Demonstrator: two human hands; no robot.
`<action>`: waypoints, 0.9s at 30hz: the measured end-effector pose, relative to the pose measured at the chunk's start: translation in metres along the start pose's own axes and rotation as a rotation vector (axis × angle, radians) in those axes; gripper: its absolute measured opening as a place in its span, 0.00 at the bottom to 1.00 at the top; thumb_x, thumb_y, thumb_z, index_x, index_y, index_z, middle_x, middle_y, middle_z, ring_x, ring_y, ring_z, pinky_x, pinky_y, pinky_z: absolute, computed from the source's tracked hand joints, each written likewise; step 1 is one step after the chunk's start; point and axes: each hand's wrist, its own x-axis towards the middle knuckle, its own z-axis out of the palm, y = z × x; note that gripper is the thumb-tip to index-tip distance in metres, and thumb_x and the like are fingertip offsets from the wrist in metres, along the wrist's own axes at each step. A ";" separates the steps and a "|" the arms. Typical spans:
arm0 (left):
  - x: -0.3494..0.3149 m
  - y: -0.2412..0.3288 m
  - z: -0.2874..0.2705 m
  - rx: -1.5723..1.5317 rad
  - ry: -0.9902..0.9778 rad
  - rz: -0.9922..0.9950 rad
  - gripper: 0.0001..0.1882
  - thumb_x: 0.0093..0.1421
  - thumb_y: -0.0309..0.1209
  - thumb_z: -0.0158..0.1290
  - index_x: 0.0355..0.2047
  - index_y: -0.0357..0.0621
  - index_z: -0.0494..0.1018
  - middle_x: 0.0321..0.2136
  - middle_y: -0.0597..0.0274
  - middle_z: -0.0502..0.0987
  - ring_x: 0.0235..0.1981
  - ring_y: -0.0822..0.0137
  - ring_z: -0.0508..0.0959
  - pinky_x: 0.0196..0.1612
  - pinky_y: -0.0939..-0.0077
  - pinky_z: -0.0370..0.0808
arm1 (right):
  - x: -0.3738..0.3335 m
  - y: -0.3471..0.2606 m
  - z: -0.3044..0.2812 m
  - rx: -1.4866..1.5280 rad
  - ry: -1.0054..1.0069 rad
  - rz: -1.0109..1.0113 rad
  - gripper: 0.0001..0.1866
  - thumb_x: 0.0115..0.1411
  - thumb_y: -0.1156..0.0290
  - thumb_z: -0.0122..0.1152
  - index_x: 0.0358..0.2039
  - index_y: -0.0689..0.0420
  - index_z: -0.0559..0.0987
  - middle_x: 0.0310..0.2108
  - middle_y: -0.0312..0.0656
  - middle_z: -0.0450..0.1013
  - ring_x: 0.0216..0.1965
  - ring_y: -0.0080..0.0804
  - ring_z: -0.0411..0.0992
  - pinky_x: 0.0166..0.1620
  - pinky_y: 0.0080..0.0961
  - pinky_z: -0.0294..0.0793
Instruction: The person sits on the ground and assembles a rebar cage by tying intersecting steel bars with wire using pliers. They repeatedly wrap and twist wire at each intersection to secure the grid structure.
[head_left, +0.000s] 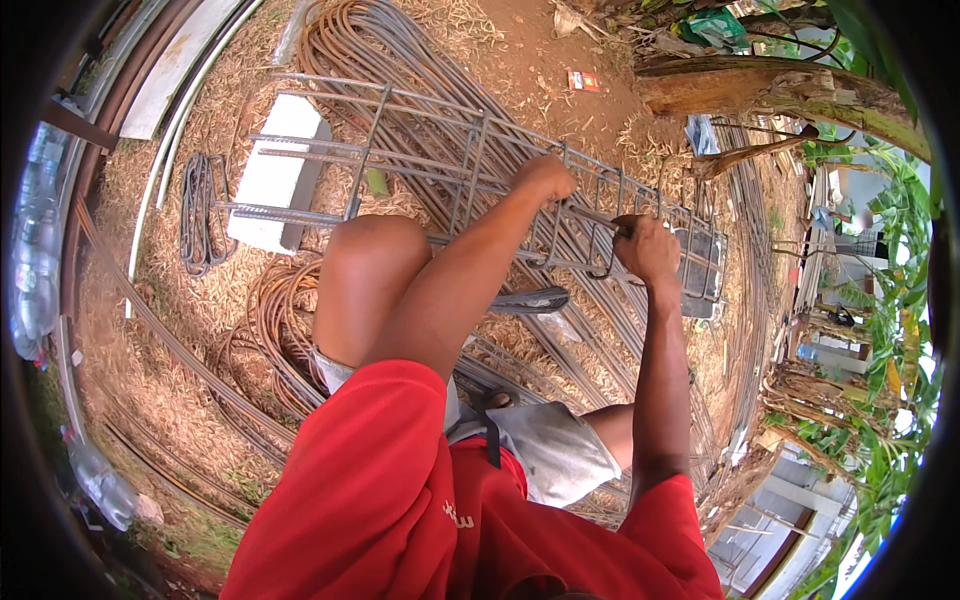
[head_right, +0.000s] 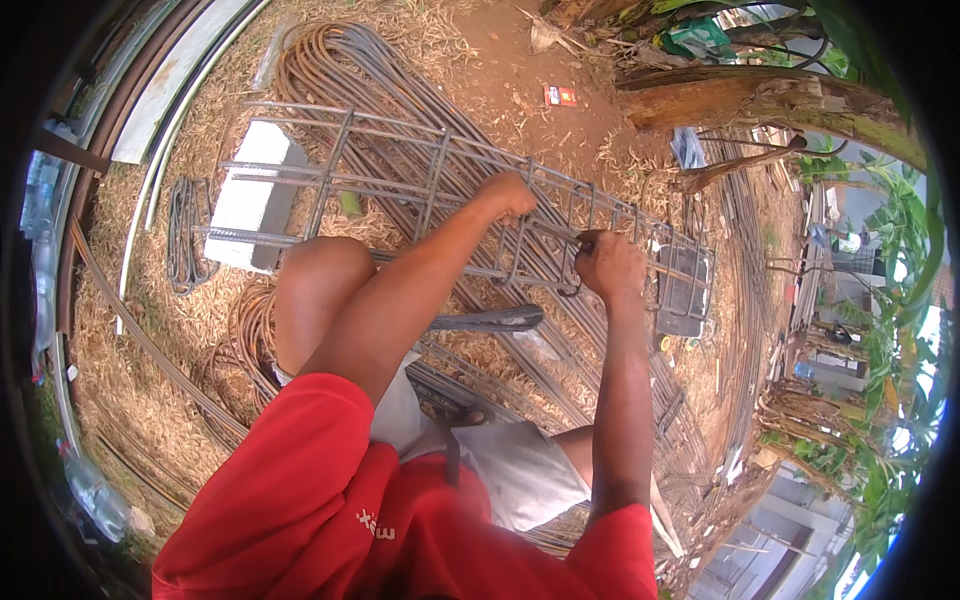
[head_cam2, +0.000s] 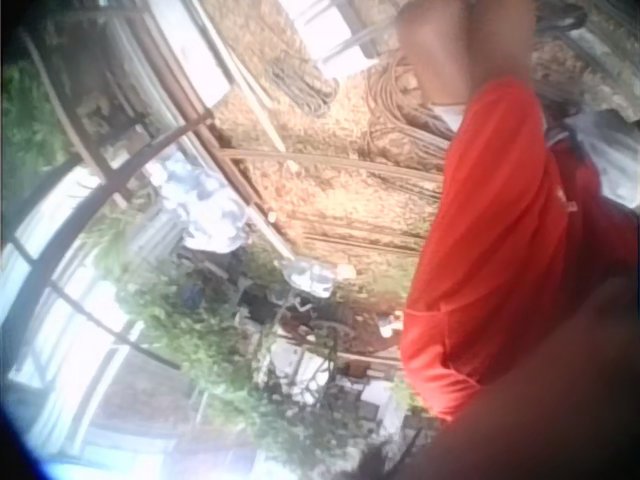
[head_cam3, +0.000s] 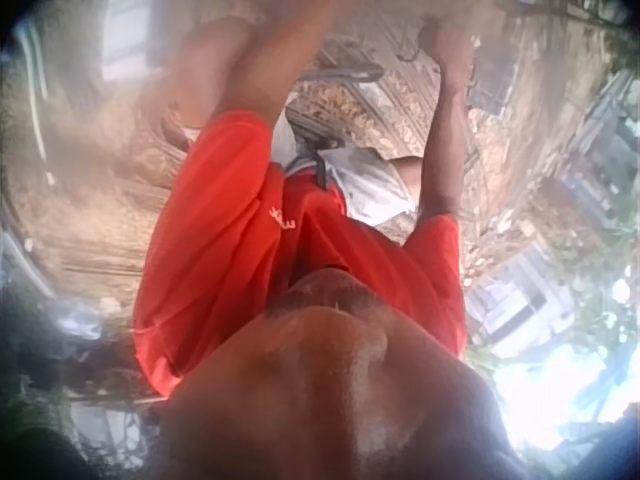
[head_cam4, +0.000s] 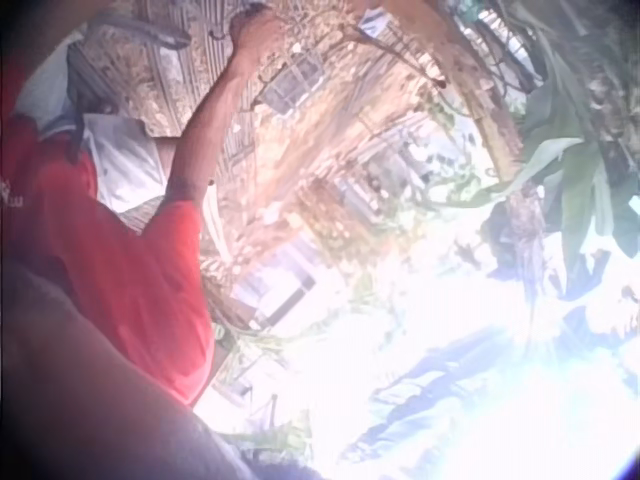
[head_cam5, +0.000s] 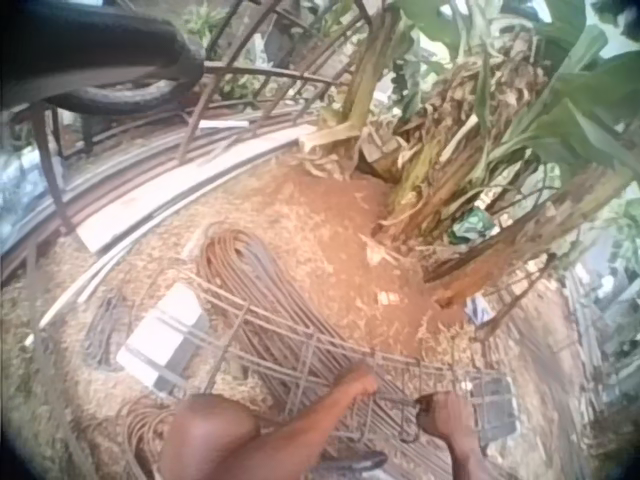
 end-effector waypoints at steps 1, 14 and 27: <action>-0.002 -0.001 0.001 -0.006 0.015 0.005 0.15 0.55 0.32 0.54 0.27 0.32 0.86 0.27 0.50 0.88 0.25 0.61 0.87 0.31 0.65 0.84 | 0.013 0.005 -0.005 0.025 -0.208 0.079 0.18 0.59 0.69 0.60 0.50 0.49 0.87 0.43 0.50 0.85 0.45 0.54 0.83 0.52 0.54 0.81; -0.003 0.003 -0.009 0.007 0.016 -0.022 0.14 0.55 0.33 0.55 0.29 0.36 0.87 0.28 0.52 0.88 0.29 0.59 0.89 0.36 0.65 0.85 | 0.108 0.007 -0.031 0.374 -0.852 0.150 0.18 0.63 0.58 0.73 0.48 0.56 0.87 0.28 0.42 0.82 0.26 0.33 0.81 0.28 0.33 0.82; -0.008 0.005 -0.008 -0.007 0.073 -0.033 0.15 0.56 0.34 0.56 0.30 0.35 0.87 0.28 0.48 0.88 0.31 0.58 0.90 0.41 0.62 0.85 | -0.003 -0.019 -0.003 0.098 -0.081 0.022 0.27 0.48 0.68 0.76 0.51 0.46 0.84 0.46 0.49 0.82 0.52 0.54 0.80 0.54 0.49 0.78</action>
